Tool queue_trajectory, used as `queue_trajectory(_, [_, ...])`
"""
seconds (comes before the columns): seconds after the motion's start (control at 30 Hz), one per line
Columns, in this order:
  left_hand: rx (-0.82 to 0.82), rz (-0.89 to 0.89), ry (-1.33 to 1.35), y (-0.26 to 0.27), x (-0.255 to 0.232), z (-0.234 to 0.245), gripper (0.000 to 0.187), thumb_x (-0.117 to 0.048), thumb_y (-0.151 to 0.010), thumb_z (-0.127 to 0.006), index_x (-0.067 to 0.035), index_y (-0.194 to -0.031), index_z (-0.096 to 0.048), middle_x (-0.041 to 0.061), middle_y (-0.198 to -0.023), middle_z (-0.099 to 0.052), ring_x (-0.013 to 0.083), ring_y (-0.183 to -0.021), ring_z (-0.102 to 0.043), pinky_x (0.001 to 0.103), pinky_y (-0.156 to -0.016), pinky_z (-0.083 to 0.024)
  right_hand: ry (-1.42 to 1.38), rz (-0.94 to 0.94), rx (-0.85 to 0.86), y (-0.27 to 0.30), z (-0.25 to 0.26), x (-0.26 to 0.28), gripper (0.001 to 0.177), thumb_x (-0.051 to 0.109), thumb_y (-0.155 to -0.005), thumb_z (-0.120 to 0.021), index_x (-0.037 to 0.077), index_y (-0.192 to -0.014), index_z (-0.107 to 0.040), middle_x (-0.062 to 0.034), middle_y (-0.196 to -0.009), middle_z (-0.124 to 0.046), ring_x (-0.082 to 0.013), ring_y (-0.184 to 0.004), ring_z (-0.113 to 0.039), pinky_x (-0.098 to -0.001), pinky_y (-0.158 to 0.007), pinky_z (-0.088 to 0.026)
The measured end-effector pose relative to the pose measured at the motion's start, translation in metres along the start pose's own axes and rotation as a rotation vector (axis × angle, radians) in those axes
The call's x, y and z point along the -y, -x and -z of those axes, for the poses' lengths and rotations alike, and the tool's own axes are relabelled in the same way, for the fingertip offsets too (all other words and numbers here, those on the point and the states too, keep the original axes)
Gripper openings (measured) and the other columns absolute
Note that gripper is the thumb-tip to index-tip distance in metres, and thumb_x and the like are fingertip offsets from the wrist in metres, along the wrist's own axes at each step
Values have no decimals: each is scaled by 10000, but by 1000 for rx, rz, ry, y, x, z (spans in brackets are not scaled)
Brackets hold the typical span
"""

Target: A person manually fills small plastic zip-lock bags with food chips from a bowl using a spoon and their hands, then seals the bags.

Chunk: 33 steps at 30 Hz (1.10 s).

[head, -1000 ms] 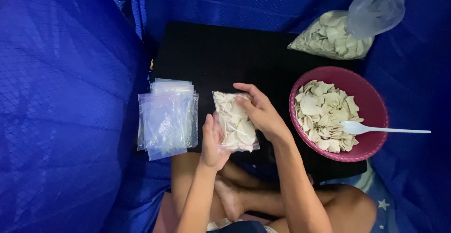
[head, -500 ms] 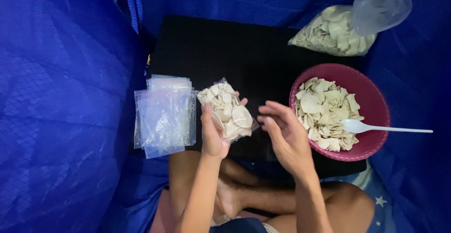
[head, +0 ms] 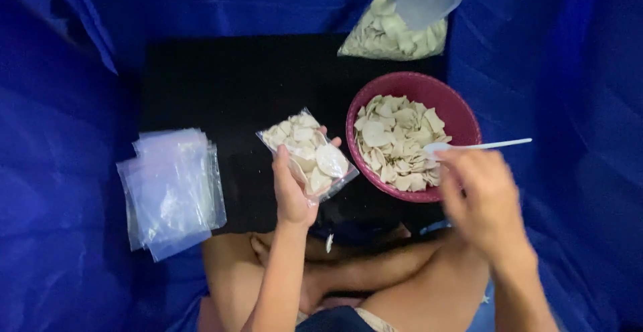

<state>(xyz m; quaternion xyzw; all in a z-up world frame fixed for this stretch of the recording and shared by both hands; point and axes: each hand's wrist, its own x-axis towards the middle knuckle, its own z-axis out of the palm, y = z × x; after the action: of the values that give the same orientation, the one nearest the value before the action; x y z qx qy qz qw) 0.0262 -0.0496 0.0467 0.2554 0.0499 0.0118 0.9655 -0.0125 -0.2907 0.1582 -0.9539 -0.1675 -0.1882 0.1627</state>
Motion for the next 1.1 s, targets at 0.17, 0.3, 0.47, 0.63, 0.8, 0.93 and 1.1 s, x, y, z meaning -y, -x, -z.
queue_trajectory(0.17, [-47,-36,-26,4,-4,8,632,-450,-1011,-395,4,-1444,-466,183,-1307,-621,378,-1183,-637,436,-913,-554,-334,-64,234,26,-17,55,241,99,-837,-712,73,-1076,-729,-45,-962,-709,-190,-785,-631,-285,-674,-513])
queue_trajectory(0.3, [18,-87,-45,4,-8,16,595,-422,-1041,-403,-6,-1464,-436,190,-1282,-627,375,-1161,-650,432,-937,-548,-486,-204,314,22,-27,59,224,81,-857,-693,73,-1076,-742,-2,-759,-660,-136,-546,-553,-262,-509,-459])
queue_trajectory(0.47, [-27,-90,-47,8,-5,35,629,-488,-1037,-413,-82,-1513,-346,246,-1373,-565,454,-1217,-598,542,-968,-519,-620,-218,640,50,-75,56,211,111,-877,-659,48,-1060,-742,-127,-844,-756,-292,-685,-672,-403,-597,-533])
queue_trajectory(0.63, [-34,-95,-145,24,-7,63,647,-507,-1059,-374,-122,-1554,-214,337,-1434,-511,560,-1253,-561,676,-1058,-473,-418,-232,973,124,-168,70,292,171,-886,-675,13,-1125,-728,-221,-1085,-756,-450,-1013,-707,-562,-844,-562])
queue_trajectory(0.8, [-56,-103,-116,34,-15,56,685,-521,-1041,-410,-158,-1578,-188,311,-1427,-514,543,-1264,-559,683,-1002,-496,-98,-132,960,187,-251,78,370,352,-844,-749,191,-1177,-733,-86,-952,-753,-308,-885,-753,-466,-731,-628])
queue_trajectory(0.93, [-50,-111,-107,36,-20,53,693,-512,-1037,-402,-155,-1586,-173,325,-1432,-497,554,-1249,-555,697,-964,-498,-68,-95,919,203,-273,73,387,358,-825,-759,203,-1175,-707,-80,-914,-731,-302,-850,-752,-462,-707,-628])
queue_trajectory(1.1, [-68,-150,-88,35,-21,55,671,-500,-1036,-423,-165,-1572,-197,327,-1393,-521,532,-1222,-577,665,-996,-493,-533,-345,948,169,-236,85,118,144,-838,-711,158,-947,-750,-112,-865,-754,-351,-877,-745,-451,-731,-599])
